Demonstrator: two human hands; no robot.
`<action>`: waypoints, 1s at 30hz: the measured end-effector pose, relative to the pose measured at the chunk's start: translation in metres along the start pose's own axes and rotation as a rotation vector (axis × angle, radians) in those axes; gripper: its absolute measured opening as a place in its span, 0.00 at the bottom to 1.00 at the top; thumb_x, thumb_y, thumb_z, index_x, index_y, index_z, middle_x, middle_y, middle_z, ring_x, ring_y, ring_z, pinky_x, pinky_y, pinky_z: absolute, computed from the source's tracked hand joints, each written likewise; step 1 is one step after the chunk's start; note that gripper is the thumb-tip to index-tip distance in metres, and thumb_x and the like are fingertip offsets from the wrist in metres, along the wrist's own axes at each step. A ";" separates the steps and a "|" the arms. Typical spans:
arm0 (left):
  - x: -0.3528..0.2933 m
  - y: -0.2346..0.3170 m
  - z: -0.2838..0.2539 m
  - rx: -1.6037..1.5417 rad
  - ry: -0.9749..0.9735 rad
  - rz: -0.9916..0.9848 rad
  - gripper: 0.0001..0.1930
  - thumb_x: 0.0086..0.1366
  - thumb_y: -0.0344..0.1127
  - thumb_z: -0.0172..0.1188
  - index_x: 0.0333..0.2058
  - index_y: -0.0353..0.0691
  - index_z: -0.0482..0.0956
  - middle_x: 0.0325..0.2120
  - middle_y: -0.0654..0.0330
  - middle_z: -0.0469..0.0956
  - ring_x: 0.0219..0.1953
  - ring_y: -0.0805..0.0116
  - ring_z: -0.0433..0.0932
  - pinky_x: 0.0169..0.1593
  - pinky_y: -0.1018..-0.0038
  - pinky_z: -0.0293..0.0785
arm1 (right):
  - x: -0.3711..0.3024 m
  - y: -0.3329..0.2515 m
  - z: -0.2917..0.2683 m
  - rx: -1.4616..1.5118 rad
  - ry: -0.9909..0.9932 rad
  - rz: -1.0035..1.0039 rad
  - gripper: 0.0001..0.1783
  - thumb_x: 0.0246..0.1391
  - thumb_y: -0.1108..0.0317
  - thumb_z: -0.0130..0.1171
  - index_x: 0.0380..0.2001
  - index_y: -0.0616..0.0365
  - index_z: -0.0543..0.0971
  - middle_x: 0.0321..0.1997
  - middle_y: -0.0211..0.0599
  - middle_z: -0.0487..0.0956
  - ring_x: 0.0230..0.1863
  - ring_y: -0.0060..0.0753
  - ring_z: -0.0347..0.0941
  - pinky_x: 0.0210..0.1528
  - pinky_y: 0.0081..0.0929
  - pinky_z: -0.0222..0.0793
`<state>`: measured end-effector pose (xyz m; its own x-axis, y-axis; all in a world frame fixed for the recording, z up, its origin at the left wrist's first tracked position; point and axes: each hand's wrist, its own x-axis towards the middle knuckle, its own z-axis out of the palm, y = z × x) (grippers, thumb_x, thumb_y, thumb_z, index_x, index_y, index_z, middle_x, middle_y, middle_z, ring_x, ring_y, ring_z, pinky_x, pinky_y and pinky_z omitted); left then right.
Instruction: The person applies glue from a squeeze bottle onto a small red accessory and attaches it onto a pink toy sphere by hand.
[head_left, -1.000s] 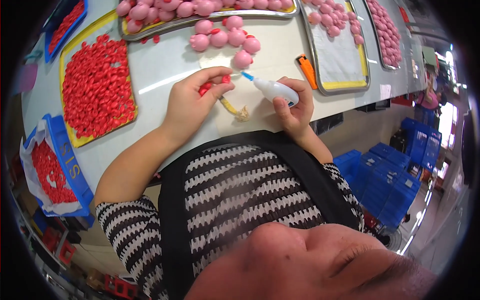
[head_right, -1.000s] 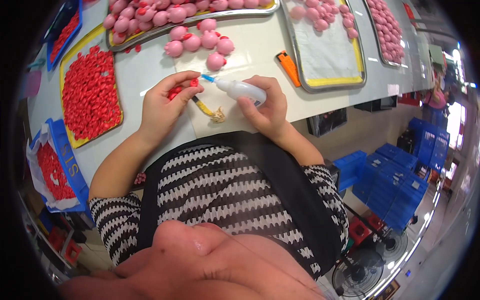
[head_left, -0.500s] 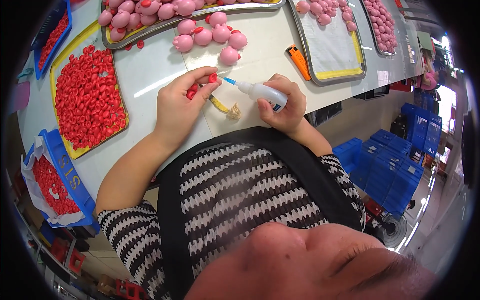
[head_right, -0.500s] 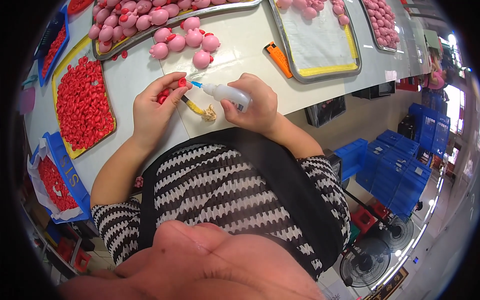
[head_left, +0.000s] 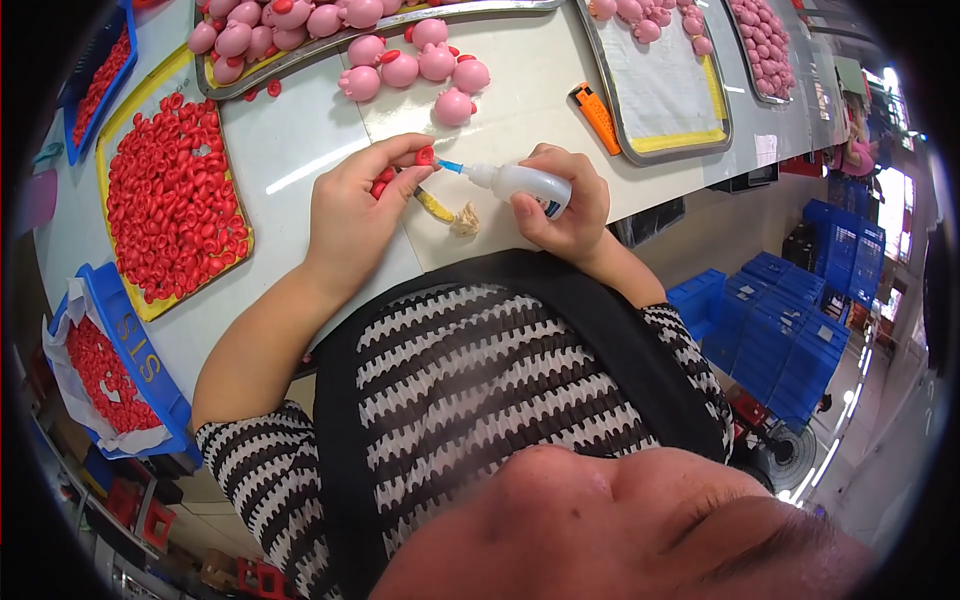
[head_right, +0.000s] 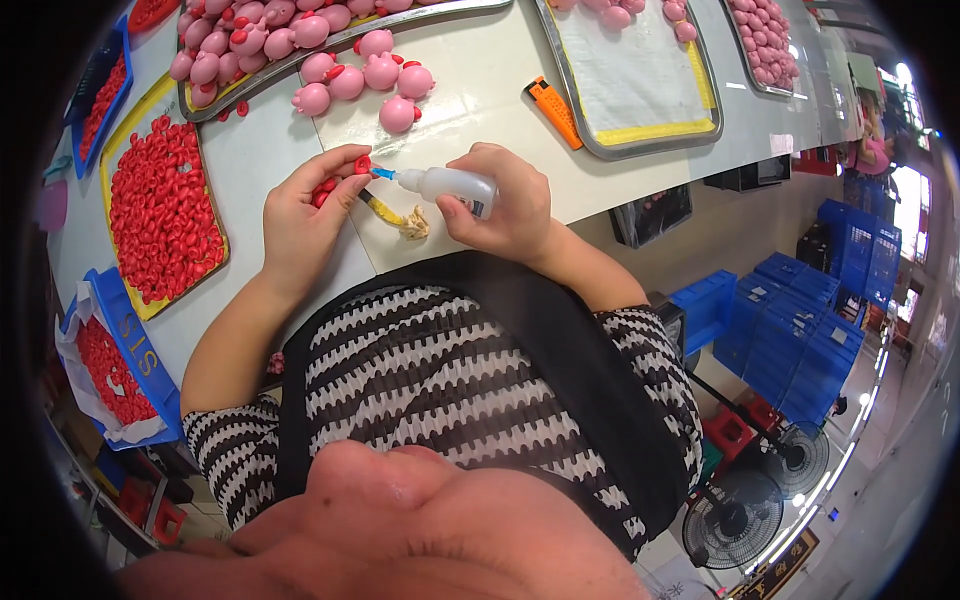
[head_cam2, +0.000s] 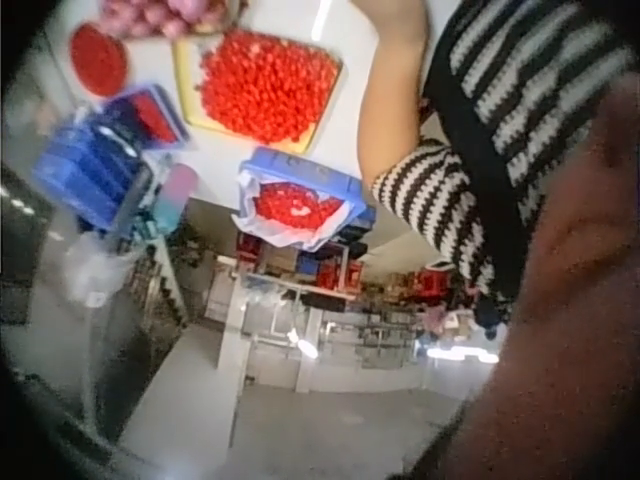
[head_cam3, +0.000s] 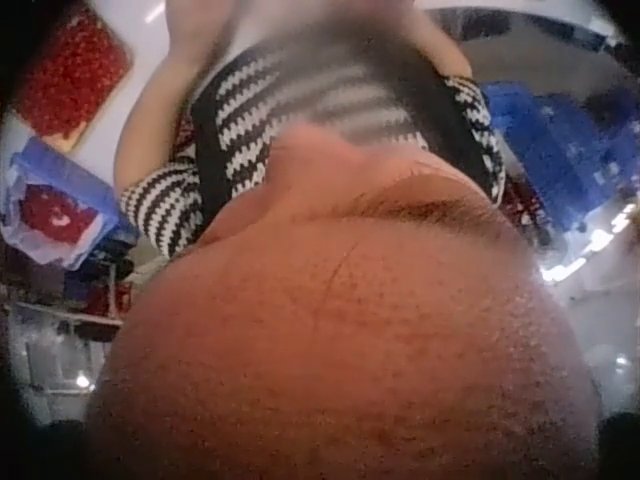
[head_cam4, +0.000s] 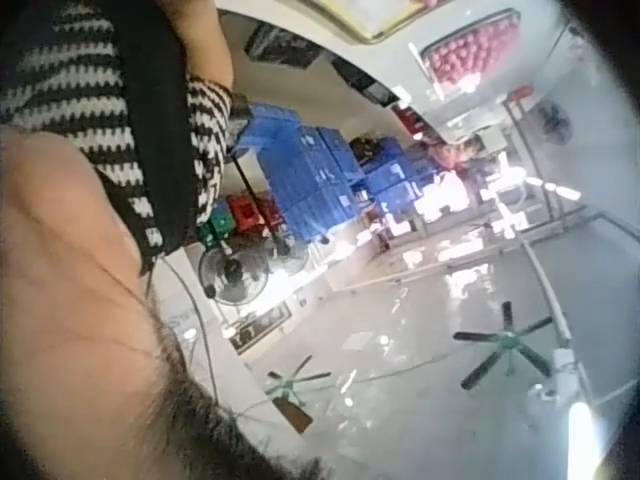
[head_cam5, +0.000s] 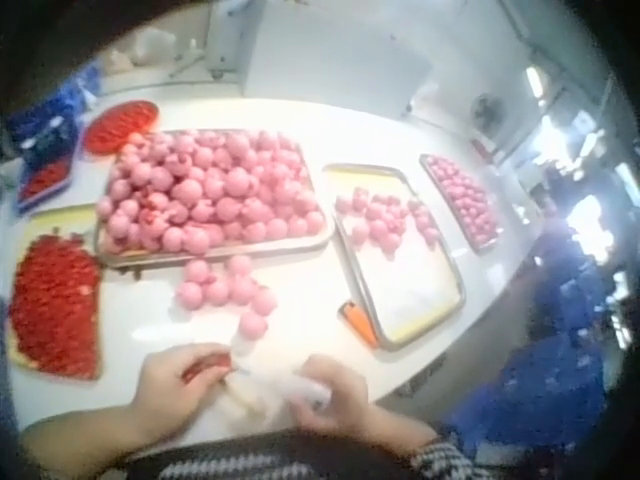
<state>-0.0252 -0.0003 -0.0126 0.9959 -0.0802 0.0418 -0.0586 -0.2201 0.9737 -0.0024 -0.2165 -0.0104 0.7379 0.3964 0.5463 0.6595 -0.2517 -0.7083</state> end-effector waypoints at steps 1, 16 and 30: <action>0.000 0.000 0.001 -0.001 -0.002 0.001 0.12 0.58 0.27 0.58 0.41 0.34 0.76 0.31 0.57 0.80 0.30 0.74 0.78 0.35 0.80 0.73 | -0.001 0.000 -0.001 -0.002 0.001 0.001 0.17 0.40 0.74 0.63 0.34 0.65 0.70 0.23 0.42 0.74 0.20 0.29 0.70 0.22 0.22 0.66; -0.001 -0.002 0.004 0.021 0.013 0.054 0.11 0.56 0.27 0.59 0.39 0.36 0.76 0.29 0.60 0.80 0.25 0.77 0.75 0.30 0.81 0.72 | -0.004 0.003 -0.003 0.011 -0.017 -0.025 0.14 0.49 0.72 0.56 0.37 0.66 0.66 0.25 0.41 0.72 0.21 0.24 0.64 0.22 0.20 0.60; 0.001 0.000 0.001 -0.068 -0.056 -0.099 0.13 0.61 0.24 0.55 0.44 0.29 0.70 0.35 0.56 0.77 0.38 0.74 0.76 0.43 0.81 0.71 | -0.003 0.001 -0.009 -0.009 0.059 0.303 0.17 0.50 0.74 0.56 0.42 0.64 0.65 0.31 0.35 0.71 0.34 0.22 0.67 0.37 0.17 0.63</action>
<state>-0.0244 -0.0010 -0.0123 0.9911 -0.1161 -0.0656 0.0460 -0.1638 0.9854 -0.0028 -0.2257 -0.0082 0.9082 0.2501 0.3356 0.4088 -0.3586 -0.8392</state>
